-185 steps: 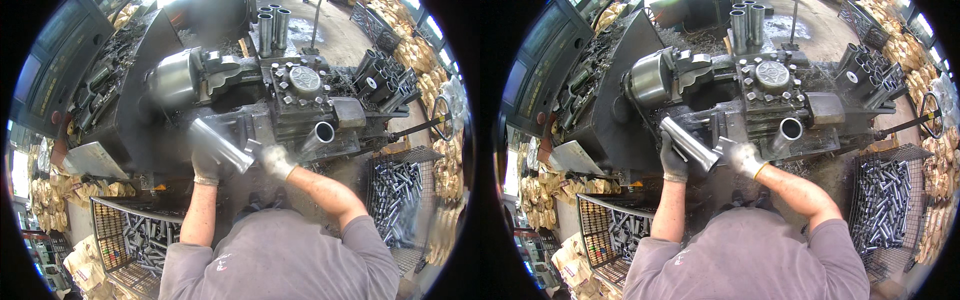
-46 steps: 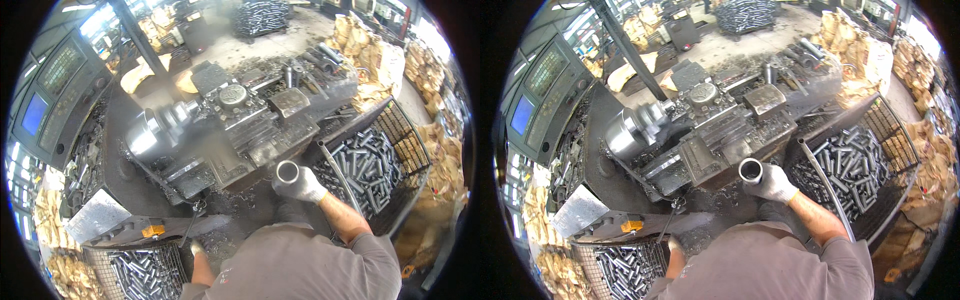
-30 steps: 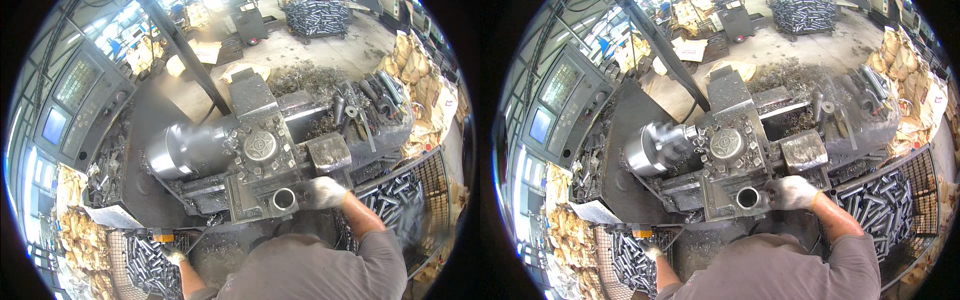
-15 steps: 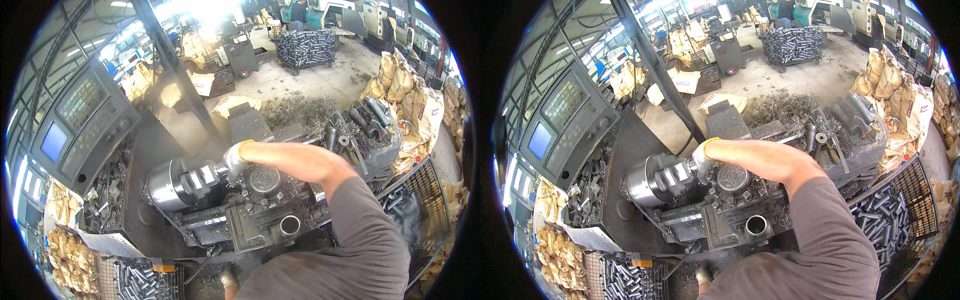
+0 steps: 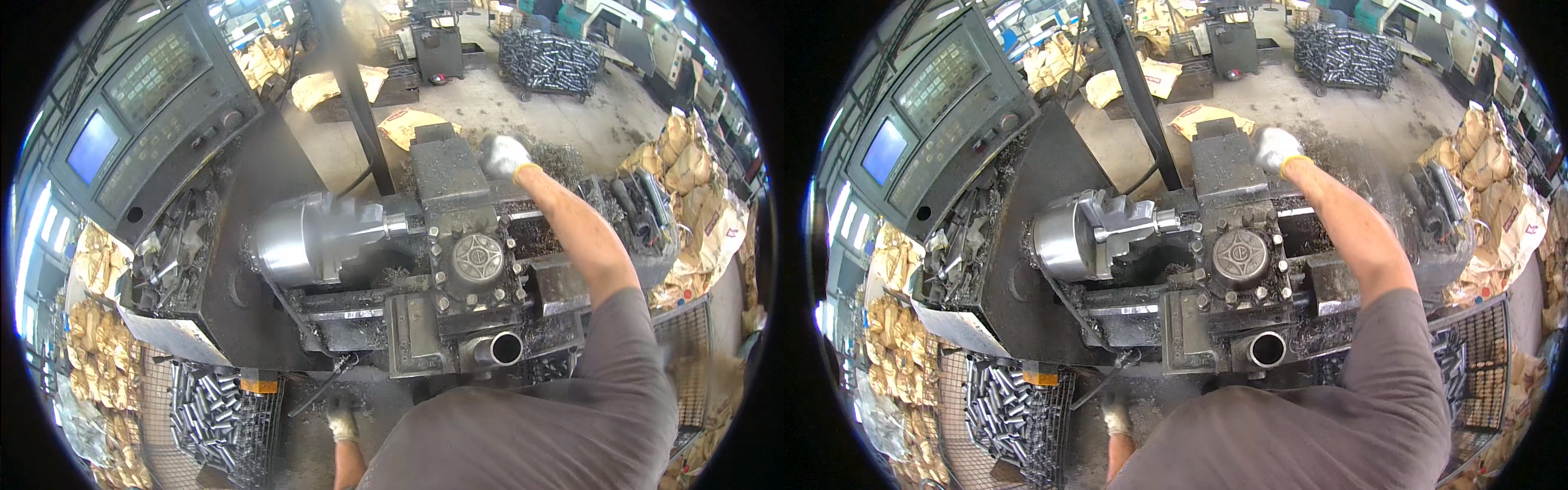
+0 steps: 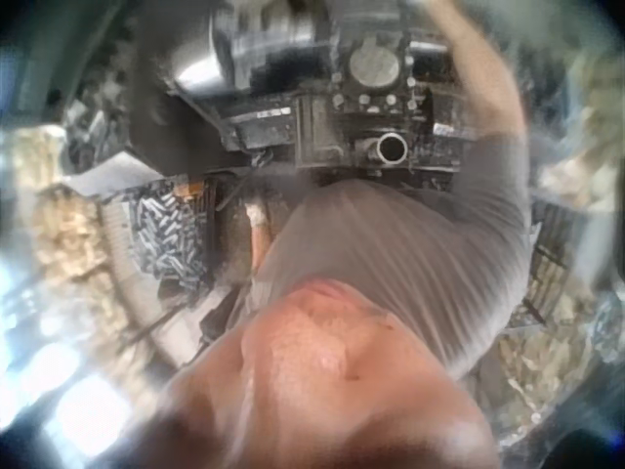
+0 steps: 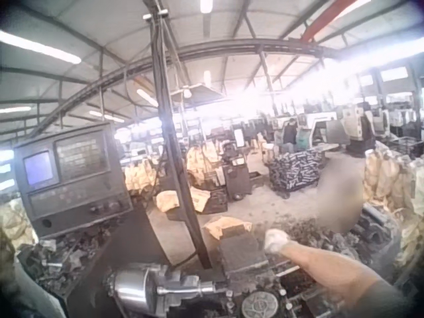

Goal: The person operates a metal turning lathe, repeatedly loading cylindrical metal blanks into the chuck, starting the machine, and removing finished parts. The finished parts are placed into a wire basket nearby.

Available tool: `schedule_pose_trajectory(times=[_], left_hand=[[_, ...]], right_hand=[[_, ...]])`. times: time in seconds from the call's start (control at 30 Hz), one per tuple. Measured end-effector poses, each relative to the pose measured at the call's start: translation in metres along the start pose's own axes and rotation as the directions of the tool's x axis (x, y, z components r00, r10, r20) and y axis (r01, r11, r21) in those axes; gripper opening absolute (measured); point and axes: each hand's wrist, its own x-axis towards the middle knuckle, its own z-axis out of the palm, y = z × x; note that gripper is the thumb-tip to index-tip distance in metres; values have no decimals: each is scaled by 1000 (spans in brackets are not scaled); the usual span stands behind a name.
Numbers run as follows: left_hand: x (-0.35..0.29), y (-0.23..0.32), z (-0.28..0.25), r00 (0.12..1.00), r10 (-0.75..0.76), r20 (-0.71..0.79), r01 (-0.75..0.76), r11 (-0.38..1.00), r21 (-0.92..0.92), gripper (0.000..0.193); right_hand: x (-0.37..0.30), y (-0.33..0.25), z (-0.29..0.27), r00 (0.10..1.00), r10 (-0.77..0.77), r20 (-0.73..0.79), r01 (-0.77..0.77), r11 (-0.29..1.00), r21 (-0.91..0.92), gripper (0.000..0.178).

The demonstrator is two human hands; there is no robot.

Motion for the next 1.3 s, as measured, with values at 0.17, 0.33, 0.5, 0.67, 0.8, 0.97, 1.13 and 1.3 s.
schedule_pose_trajectory(times=[0.17,0.33,0.5,0.67,0.8,0.97,1.13,1.3], left_hand=[[31,190,83,718,669,192,-664,573,481,46],[86,331,182,194,800,567,-737,-263,623,94],[125,355,193,386,729,566,-635,-235,736,88],[132,371,196,398,676,621,-682,-234,692,86],[148,386,197,397,632,665,-719,-236,654,84],[156,421,229,540,421,729,-726,-205,657,63],[178,404,199,355,563,747,-850,-139,509,86],[61,235,163,64,550,833,-663,647,-376,89]], right_hand=[[-37,-116,-12,797,-420,435,388,907,165,43],[-20,-168,97,662,-499,559,600,800,4,60],[20,-151,64,242,-430,870,235,896,378,59],[-14,-177,80,505,-408,761,557,827,74,72],[-19,-129,43,581,-546,603,699,715,-26,52],[-76,-125,-55,838,-451,307,546,692,-472,39],[-204,-222,-127,977,-202,72,200,979,29,64],[-338,-221,-59,850,-223,477,-381,365,850,54]])
